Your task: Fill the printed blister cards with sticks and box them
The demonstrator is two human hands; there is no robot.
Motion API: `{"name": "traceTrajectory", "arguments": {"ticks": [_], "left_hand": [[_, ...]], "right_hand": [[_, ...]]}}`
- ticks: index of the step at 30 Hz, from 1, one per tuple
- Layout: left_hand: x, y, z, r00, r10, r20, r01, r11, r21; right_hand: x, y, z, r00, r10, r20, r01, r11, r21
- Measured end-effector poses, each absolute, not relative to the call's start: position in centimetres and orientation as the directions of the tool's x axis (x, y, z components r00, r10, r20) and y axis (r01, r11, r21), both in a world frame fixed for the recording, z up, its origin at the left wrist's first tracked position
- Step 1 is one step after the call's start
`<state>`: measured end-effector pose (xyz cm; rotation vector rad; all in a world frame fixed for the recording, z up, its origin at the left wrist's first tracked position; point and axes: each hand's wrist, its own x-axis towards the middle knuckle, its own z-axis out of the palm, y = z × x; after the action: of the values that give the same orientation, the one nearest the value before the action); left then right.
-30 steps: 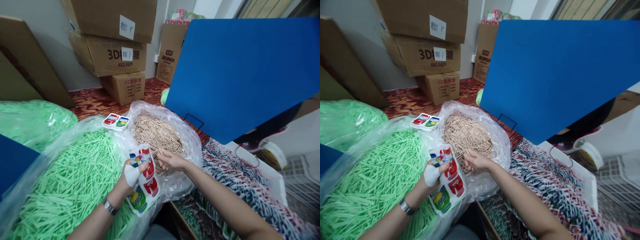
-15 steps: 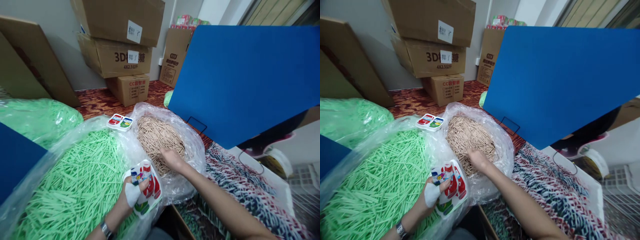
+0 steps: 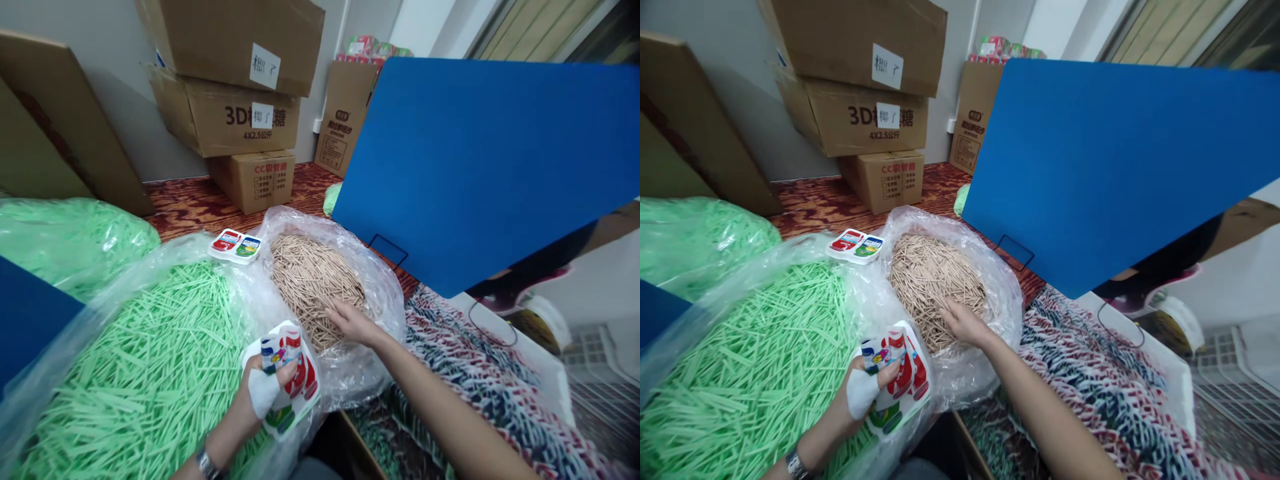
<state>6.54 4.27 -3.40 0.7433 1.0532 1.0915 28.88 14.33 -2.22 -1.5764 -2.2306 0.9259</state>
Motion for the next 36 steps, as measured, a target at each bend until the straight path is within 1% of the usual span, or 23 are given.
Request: {"name": "traceTrajectory", "arguments": {"ticks": [1, 2, 3, 4, 6, 9, 11, 13, 16, 19, 21, 22, 25, 29, 32, 34, 36], "left_hand": [[6.5, 4.4, -3.3, 0.092, 0.949, -0.302, -0.316, 0.315, 0.895], [6.5, 4.4, -3.2, 0.086, 0.950, -0.301, -0.298, 0.313, 0.902], [6.5, 4.5, -3.1, 0.078, 0.950, -0.301, -0.283, 0.311, 0.907], [6.5, 4.5, -3.0, 0.071, 0.950, -0.303, -0.275, 0.311, 0.910], [6.5, 4.5, -2.7, 0.060, 0.951, -0.302, -0.266, 0.307, 0.914], [6.4, 4.4, -2.3, 0.055, 0.953, -0.299, -0.250, 0.303, 0.920], [6.3, 4.3, -2.3, 0.051, 0.955, -0.291, -0.225, 0.295, 0.929], [6.2, 4.3, -2.4, 0.019, 0.962, -0.271, -0.184, 0.270, 0.945], [6.3, 4.4, -2.7, -0.035, 0.976, -0.214, -0.107, 0.209, 0.972], [6.3, 4.5, -3.2, -0.064, 0.990, -0.122, -0.074, 0.118, 0.990], [6.3, 4.4, -3.4, -0.076, 0.994, -0.073, -0.039, 0.070, 0.997], [6.2, 4.4, -3.4, -0.077, 0.996, -0.055, -0.012, 0.054, 0.998], [6.0, 4.2, -3.0, -0.078, 0.997, 0.004, 0.073, 0.002, 0.997], [5.7, 4.1, -1.9, -0.096, 0.989, 0.109, 0.183, -0.090, 0.979], [5.3, 4.3, -1.5, -0.125, 0.977, 0.172, 0.203, -0.144, 0.969], [5.0, 4.4, -1.6, -0.131, 0.975, 0.181, 0.186, -0.155, 0.970], [4.6, 4.5, -2.0, -0.108, 0.984, 0.145, 0.146, -0.128, 0.981]], "right_hand": [[28.8, 14.1, -2.5, -0.378, 0.908, -0.180, 0.629, 0.109, -0.770], [28.7, 13.9, -2.7, -0.382, 0.900, -0.211, 0.471, -0.007, -0.882], [28.5, 13.7, -3.0, -0.390, 0.890, -0.235, 0.310, -0.113, -0.944], [28.3, 13.6, -3.2, -0.399, 0.883, -0.249, 0.183, -0.189, -0.965], [27.7, 13.5, -3.4, -0.400, 0.881, -0.252, 0.016, -0.268, -0.963], [27.0, 13.6, -3.0, -0.388, 0.888, -0.249, -0.088, -0.304, -0.949], [26.4, 13.6, -2.4, -0.369, 0.901, -0.227, -0.118, -0.288, -0.950], [25.5, 13.3, -1.3, -0.299, 0.940, -0.161, -0.156, -0.214, -0.964], [23.4, 12.4, 1.2, -0.146, 0.988, 0.048, -0.246, 0.011, -0.969], [21.0, 11.1, 3.7, -0.090, 0.970, 0.227, -0.354, 0.182, -0.918], [19.6, 10.3, 4.7, -0.085, 0.949, 0.303, -0.369, 0.253, -0.894], [19.0, 9.9, 5.0, -0.080, 0.938, 0.337, -0.350, 0.290, -0.891], [17.7, 9.2, 4.8, -0.070, 0.912, 0.405, -0.235, 0.379, -0.895], [17.1, 8.5, 3.9, -0.121, 0.905, 0.408, -0.066, 0.403, -0.913], [17.4, 8.0, 3.4, -0.211, 0.890, 0.403, 0.088, 0.428, -0.899], [18.0, 7.9, 3.3, -0.293, 0.875, 0.385, 0.152, 0.440, -0.885], [18.8, 8.1, 3.5, -0.325, 0.872, 0.366, 0.175, 0.436, -0.883]]}}
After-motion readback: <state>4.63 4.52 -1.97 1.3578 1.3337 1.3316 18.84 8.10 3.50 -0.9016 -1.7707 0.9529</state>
